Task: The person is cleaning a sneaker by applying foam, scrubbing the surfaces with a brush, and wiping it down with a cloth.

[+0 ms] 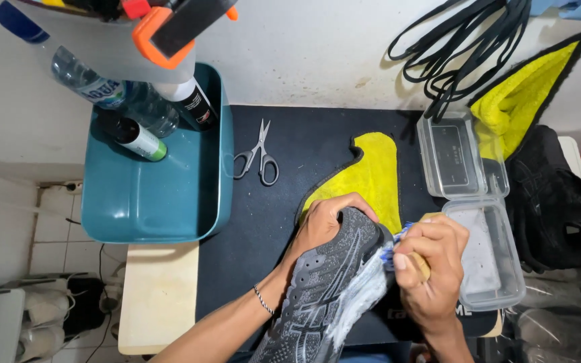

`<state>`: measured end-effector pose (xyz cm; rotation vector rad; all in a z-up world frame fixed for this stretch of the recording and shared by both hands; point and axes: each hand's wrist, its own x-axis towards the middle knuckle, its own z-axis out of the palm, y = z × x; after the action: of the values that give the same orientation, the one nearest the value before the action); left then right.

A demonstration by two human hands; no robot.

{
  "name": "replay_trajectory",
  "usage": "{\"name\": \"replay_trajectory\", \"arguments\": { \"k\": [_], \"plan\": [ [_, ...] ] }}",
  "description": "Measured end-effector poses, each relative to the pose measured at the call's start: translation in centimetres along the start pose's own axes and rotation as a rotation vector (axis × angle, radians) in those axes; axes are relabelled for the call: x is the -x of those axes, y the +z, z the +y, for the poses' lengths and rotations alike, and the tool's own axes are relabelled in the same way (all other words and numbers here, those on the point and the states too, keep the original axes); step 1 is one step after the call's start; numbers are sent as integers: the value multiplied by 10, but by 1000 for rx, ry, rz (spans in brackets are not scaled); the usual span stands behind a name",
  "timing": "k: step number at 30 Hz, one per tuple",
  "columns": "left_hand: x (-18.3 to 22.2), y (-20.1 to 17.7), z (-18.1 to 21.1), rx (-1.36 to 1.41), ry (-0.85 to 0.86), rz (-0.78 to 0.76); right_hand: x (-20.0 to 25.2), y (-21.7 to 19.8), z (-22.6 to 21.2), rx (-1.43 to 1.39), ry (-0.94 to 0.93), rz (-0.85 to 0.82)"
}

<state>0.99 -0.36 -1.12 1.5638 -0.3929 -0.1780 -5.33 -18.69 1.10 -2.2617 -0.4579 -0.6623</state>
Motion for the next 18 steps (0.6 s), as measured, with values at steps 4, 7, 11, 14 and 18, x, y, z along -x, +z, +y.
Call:
{"name": "replay_trajectory", "arguments": {
  "k": [4,7,11,14,18],
  "plan": [
    [2,3,-5,-22,-77,30,22,6,-27,5,-34,-29],
    [-1,-1,-15,66,-94,9,68,23,-23,65,-69,-51],
    [1,1,-9,28,-61,-2,11,7,-7,34,-291,30],
    [5,1,-4,5,-71,24,-6,0,-7,-16,-105,-17],
    [2,0,-17,26,-93,15,7,7,-43,108,-340,-23]
  ]
}}
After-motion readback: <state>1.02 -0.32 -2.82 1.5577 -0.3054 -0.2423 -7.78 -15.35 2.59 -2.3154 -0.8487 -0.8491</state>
